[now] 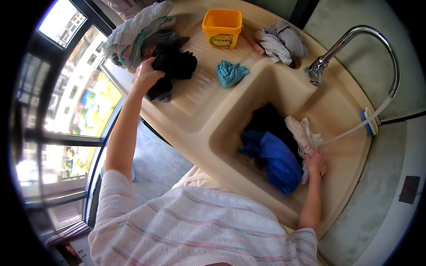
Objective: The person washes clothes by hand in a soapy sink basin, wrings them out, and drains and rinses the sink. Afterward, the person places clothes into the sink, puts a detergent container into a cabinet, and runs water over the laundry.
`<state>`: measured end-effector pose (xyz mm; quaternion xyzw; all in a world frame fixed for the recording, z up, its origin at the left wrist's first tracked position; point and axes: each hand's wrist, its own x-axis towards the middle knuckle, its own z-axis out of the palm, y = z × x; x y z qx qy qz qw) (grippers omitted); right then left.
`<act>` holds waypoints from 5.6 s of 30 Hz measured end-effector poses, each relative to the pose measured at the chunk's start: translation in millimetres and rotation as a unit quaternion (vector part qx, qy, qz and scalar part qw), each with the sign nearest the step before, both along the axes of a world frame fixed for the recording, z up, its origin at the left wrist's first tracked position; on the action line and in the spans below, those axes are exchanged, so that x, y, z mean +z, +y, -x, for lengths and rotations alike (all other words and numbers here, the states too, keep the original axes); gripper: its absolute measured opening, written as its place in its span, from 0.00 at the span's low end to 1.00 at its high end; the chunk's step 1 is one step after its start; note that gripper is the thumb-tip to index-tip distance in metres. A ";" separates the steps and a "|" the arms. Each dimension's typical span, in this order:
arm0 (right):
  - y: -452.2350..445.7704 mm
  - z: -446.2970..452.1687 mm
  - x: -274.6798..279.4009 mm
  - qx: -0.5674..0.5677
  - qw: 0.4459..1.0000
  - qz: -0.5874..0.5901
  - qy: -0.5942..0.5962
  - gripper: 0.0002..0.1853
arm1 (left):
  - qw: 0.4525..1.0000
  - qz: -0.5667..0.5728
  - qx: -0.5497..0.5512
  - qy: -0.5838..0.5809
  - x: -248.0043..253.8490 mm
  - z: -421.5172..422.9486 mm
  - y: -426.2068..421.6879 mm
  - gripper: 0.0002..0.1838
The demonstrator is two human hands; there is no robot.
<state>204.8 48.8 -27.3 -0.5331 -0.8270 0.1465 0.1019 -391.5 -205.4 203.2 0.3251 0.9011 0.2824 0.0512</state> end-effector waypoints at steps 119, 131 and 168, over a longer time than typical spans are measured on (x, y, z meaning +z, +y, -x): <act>-128.9 246.9 190.7 0.201 0.476 0.653 0.554 0.41 | 0.778 -0.393 -0.178 -0.457 30.8 -150.7 6.6 0.07; -46.0 74.8 260.2 0.126 0.888 0.399 0.188 0.32 | 0.791 -0.058 -0.500 -0.346 2.6 -207.7 26.8 0.12; -99.6 293.7 215.2 0.137 0.853 0.390 0.320 0.15 | 0.995 0.040 0.088 0.024 -2.2 166.2 -29.3 0.34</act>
